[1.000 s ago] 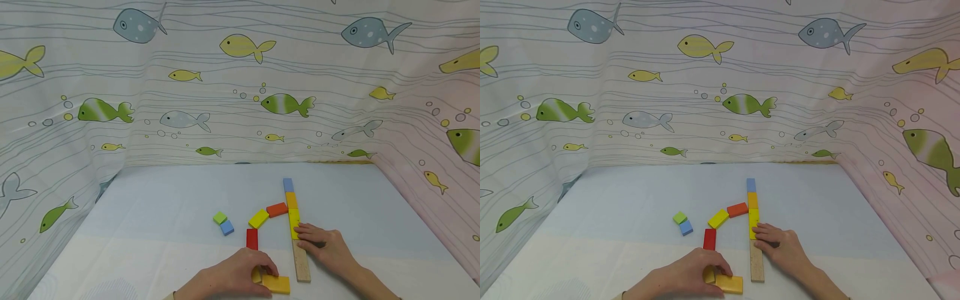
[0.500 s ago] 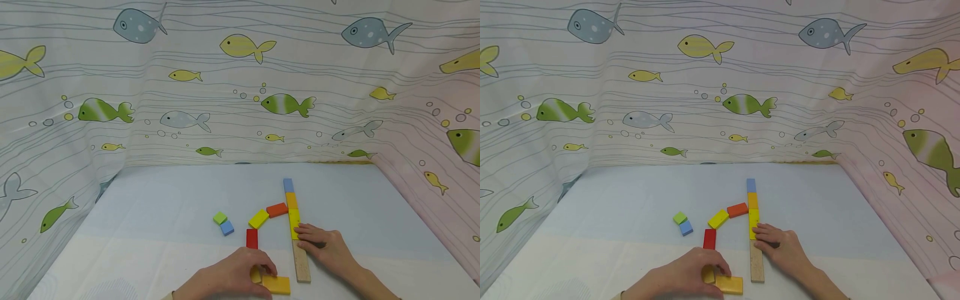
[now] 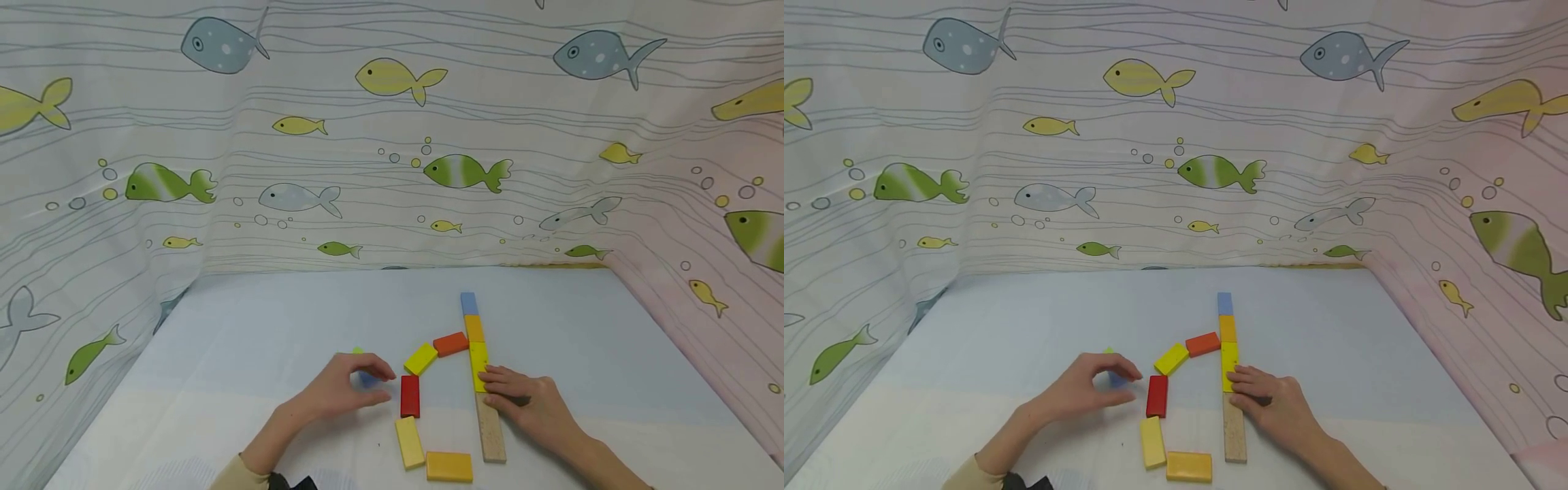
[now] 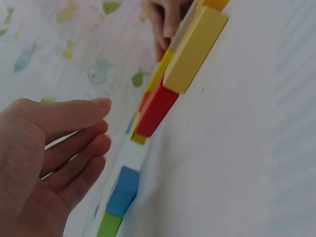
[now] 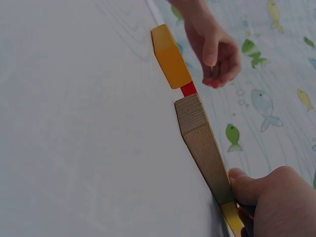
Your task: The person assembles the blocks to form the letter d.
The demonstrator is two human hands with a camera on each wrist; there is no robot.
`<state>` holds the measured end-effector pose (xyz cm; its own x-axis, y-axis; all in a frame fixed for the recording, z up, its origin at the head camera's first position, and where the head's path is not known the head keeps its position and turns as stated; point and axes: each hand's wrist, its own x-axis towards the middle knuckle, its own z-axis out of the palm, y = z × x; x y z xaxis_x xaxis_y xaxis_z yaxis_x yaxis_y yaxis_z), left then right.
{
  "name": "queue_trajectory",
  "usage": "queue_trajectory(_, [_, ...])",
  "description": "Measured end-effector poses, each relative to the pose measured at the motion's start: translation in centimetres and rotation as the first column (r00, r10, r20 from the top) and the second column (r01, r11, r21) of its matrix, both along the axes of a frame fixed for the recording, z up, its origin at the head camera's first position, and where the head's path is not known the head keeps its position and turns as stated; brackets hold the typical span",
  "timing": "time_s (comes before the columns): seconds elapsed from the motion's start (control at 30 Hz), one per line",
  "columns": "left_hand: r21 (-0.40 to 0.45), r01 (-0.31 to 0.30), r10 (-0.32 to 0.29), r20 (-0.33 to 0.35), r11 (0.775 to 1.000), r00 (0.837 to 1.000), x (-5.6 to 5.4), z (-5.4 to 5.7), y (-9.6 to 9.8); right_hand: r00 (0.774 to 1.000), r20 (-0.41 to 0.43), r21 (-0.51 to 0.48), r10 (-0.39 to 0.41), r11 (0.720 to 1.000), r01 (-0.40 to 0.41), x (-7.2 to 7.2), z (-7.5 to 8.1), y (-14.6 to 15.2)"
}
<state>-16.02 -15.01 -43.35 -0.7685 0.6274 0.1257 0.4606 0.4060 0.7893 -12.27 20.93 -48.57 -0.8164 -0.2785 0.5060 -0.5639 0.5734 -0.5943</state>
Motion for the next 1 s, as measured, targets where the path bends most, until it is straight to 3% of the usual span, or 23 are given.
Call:
queue_trajectory(0.33, [0.000, -0.160, 0.160, -0.090, 0.987, 0.983, -1.9, -0.3, -3.4, 1.000, 0.001, 0.010, -0.006, 1.000, 0.006, 0.2, 0.3, -0.1])
queue_trajectory(0.5, [-0.001, -0.176, 0.175, -0.115, 0.984, 0.978, -2.3, -0.7, -3.9, 1.000, -0.001, 0.006, -0.002, 1.000, 0.002, 0.1, 0.3, -0.1])
queue_trajectory(0.7, [-0.040, -0.181, 0.177, -0.097, 0.983, 0.980, -2.6, -1.3, -4.2, 1.000, -0.003, 0.000, 0.002, 1.000, -0.002, 0.1, 0.3, -0.2])
queue_trajectory(1.0, [-0.070, -0.235, 0.233, -0.042, 0.969, 0.972, -2.6, -1.7, -4.1, 1.000, -0.012, 0.009, 0.002, 1.000, -0.002, 0.1, 0.2, -0.1])
